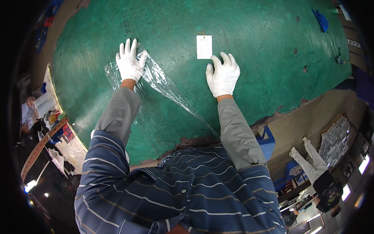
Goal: Wrapping circular metal plates in plastic film and attaching labels.
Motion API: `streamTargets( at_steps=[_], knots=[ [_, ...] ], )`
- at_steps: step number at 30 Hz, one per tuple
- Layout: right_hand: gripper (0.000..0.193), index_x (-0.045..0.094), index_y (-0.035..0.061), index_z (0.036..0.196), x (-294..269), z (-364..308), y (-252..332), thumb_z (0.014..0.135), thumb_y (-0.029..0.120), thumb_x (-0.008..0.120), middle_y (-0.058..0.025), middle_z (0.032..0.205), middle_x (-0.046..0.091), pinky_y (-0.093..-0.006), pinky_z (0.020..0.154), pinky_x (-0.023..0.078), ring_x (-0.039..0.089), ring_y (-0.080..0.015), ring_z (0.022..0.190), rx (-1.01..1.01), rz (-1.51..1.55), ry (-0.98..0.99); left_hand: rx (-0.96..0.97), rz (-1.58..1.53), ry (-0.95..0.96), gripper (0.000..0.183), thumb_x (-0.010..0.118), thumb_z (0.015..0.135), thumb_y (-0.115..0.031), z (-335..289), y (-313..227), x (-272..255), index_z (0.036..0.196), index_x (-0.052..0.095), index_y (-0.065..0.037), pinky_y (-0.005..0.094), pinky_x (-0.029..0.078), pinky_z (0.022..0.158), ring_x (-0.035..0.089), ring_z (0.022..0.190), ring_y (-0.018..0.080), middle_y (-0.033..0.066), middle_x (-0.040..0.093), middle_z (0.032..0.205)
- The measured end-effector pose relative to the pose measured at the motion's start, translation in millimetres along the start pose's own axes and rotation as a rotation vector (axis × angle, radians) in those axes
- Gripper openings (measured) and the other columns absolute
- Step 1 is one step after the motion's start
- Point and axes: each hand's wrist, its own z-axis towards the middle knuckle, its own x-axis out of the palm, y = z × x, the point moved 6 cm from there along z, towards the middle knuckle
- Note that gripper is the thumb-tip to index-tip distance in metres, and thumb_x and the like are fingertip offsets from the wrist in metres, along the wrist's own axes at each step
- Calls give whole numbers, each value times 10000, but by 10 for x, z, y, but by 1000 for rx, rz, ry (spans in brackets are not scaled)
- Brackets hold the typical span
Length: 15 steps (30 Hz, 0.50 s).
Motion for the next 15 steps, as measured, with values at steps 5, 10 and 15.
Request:
streamTargets(
  at_steps=[5, 10, 15],
  knots=[
    [346, 708, 161, 1108, 5, -4, -5, 774, 250, 705, -92, 1253, 614, -461, 937, 471, 575, -345, 1191, -7, -6, -9, -14, -27, 29, 678, 574, 923, -534, 11, -1, 1, 1495, 482, -182, 561, 324, 1130, 394, 1435, 384, 112, 458, 1553],
    [350, 703, 162, 1113, 4, -2, 4, 773, 246, 707, -91, 1252, 610, -460, 934, 474, 578, -344, 1187, -10, -11, -8, -10, -24, 10, 676, 571, 926, -535, 6, 18, 12, 1493, 483, -177, 563, 325, 1131, 397, 1433, 386, 112, 460, 1552],
    [350, 701, 161, 1113, 20, -12, -5, 772, 241, 709, -91, 1250, 609, -460, 935, 475, 579, -342, 1185, -15, -9, -12, -10, -22, 16, 672, 567, 928, -535, 13, 19, 15, 1489, 489, -174, 564, 325, 1132, 396, 1435, 387, 111, 462, 1551]
  ],
)
